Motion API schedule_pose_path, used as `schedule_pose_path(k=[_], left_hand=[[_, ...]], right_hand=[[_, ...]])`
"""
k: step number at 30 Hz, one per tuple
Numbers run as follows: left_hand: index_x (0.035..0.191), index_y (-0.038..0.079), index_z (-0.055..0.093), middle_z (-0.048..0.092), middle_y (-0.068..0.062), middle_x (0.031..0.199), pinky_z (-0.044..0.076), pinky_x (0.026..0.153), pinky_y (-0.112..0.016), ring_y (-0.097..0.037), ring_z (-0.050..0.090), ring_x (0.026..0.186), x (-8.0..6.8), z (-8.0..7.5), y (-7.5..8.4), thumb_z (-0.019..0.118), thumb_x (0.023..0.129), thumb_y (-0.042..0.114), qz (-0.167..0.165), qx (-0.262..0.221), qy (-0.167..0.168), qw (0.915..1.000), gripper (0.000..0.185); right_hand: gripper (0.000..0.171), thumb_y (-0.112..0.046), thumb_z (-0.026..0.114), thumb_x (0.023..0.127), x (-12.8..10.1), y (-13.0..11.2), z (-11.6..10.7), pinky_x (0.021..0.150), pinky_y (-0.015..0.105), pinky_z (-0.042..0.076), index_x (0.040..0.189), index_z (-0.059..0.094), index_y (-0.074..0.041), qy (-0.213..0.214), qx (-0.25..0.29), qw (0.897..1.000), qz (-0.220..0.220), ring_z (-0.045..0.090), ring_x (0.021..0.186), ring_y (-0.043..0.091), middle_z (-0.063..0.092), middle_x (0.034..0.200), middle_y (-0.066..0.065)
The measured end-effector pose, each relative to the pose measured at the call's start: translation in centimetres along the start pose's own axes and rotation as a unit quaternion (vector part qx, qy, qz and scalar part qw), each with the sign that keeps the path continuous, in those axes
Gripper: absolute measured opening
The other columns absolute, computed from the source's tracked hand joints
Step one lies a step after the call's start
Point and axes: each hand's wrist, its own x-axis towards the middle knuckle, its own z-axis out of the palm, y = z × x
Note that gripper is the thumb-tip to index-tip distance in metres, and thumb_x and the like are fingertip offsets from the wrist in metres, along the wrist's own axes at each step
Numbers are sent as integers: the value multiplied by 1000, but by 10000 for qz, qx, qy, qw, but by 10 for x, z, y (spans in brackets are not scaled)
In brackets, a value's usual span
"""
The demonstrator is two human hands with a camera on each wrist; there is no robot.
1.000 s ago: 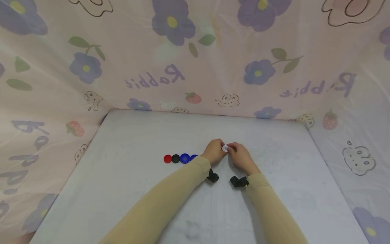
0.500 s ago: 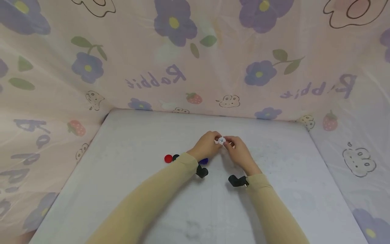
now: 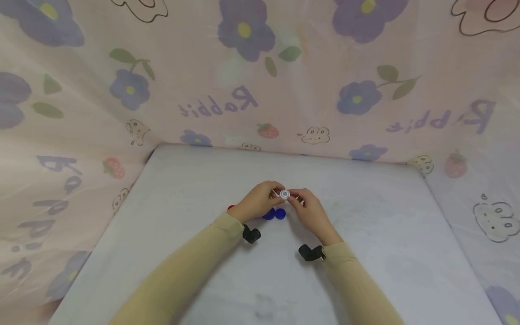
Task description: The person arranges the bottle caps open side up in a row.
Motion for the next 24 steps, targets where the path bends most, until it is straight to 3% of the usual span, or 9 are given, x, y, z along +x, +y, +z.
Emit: schedule_pose_path(k=[9,17,24], left_hand=[[122,9,62,60,7,99,48,72,-20,-5,57,85,-5,3,-7,66,94,21,127,-267,-35,9996,30],[119,15,63,62,9,103,48,76,-20,-3,57,88,-6,5,-10,63,95,27,177,-322,81,9993,27],[117,16,64,62,11,99,49,76,-21,-4,57,88,-7,5,-13,62,96,30,226,-340,135,9991,25]], right_hand=[[35,-35,57,98,-2,4,6,73,34,44,121,63,-9,-16,32,9998,186,54,88,19,63,105,3],[47,-44,49,100,-5,1,8,83,42,46,126,59,-7,-190,149,9980,584,58,99,25,65,114,10],[43,-39,51,100,-4,0,8,79,39,46,125,60,-6,-146,59,9988,472,58,94,22,66,110,9]])
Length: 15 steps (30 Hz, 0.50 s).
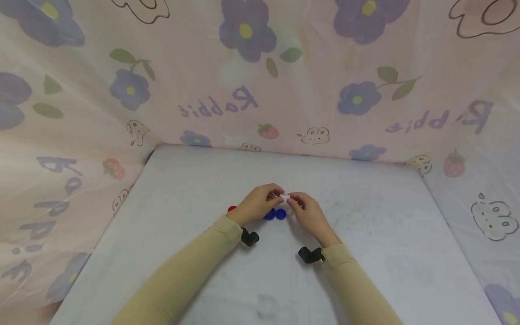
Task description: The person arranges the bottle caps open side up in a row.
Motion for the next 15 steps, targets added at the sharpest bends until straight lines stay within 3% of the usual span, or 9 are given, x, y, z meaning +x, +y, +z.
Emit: schedule_pose_path(k=[6,15], left_hand=[[116,18,64,61,12,97,48,77,-23,-4,57,88,-3,3,-2,59,97,34,-10,51,-69,10000,25],[115,19,63,64,8,98,49,78,-25,-4,57,86,-4,4,-1,51,100,37,68,107,-77,9999,26]], right_hand=[[44,-40,51,100,-3,3,-1,75,38,47,127,61,-6,11,-81,10000,13,58,91,22,65,112,10],[41,-39,49,101,-4,5,-2,79,41,49,121,63,-6,102,248,9996,12,60,94,23,67,107,10]])
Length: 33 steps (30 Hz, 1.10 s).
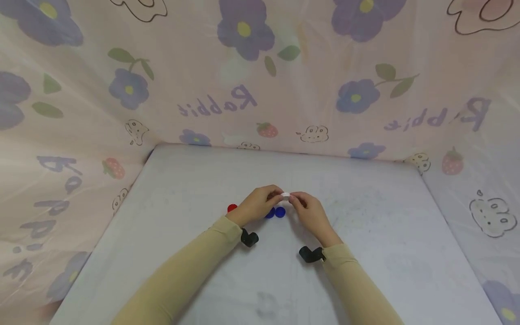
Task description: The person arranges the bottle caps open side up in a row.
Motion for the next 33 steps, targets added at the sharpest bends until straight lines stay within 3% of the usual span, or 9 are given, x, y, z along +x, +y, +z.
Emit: schedule_pose_path(k=[6,16,25,33], left_hand=[[116,16,63,67,-2,102,48,75,-24,-6,57,82,1,2,-1,52,100,35,-60,21,-89,9999,28],[115,16,62,63,12,95,48,78,-22,-2,58,87,3,4,-3,55,100,31,91,-32,23,10000,22],[125,16,56,65,8,97,49,77,-24,-3,59,84,3,4,0,56,100,28,45,-121,13,9999,28],[123,21,54,66,5,96,49,72,-26,-5,60,79,1,5,0,55,100,27,8,-260,-75,9996,24]], right_hand=[[40,-40,50,100,0,1,-1,77,40,49,113,66,-6,113,-1,9999,8,61,90,21,68,101,8],[35,-35,51,101,0,0,-2,75,38,50,113,66,-6,154,2,9999,-44,62,87,21,69,101,7],[31,-30,54,100,0,-1,-4,76,38,51,119,64,-8,48,23,9999,-102,64,90,22,69,103,8],[30,-24,59,98,-2,0,-6,70,30,49,126,59,-11,-74,77,9999,-127,63,87,25,66,100,10]])
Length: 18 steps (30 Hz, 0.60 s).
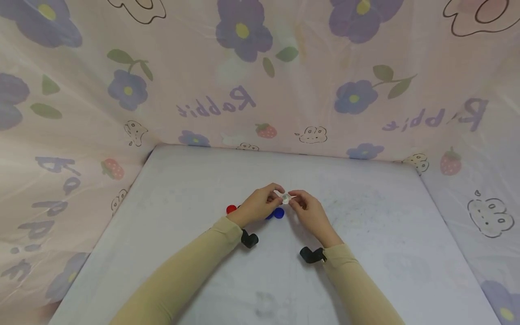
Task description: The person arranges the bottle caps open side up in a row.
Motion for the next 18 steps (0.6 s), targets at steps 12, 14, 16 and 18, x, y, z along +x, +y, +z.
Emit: schedule_pose_path(k=[12,14,16,18], left_hand=[[127,17,57,64,8,94,48,73,-22,-2,59,80,3,6,-1,60,97,19,-94,126,-47,9999,30],[127,15,56,62,8,93,48,73,-21,-3,59,81,4,6,0,62,96,16,-94,178,-69,9998,32],[126,15,57,61,8,92,47,73,-21,-4,58,81,6,7,2,64,94,15,-99,259,-89,9996,33],[125,14,58,62,7,94,47,74,-21,-5,58,83,8,10,2,65,94,16,-87,395,-100,9991,32]], right_hand=[[39,-22,69,92,0,5,1,68,29,47,126,58,-8,-102,10,9999,104,60,82,19,65,97,6],[39,-23,69,92,0,5,1,67,29,47,126,58,-7,-119,47,9998,125,59,81,20,65,96,6],[39,-24,69,92,-1,6,1,66,29,46,126,58,-8,-139,49,9998,158,59,81,20,65,95,6],[39,-24,69,92,-2,7,1,66,29,46,126,58,-8,-177,24,9997,193,58,81,19,65,95,6]])
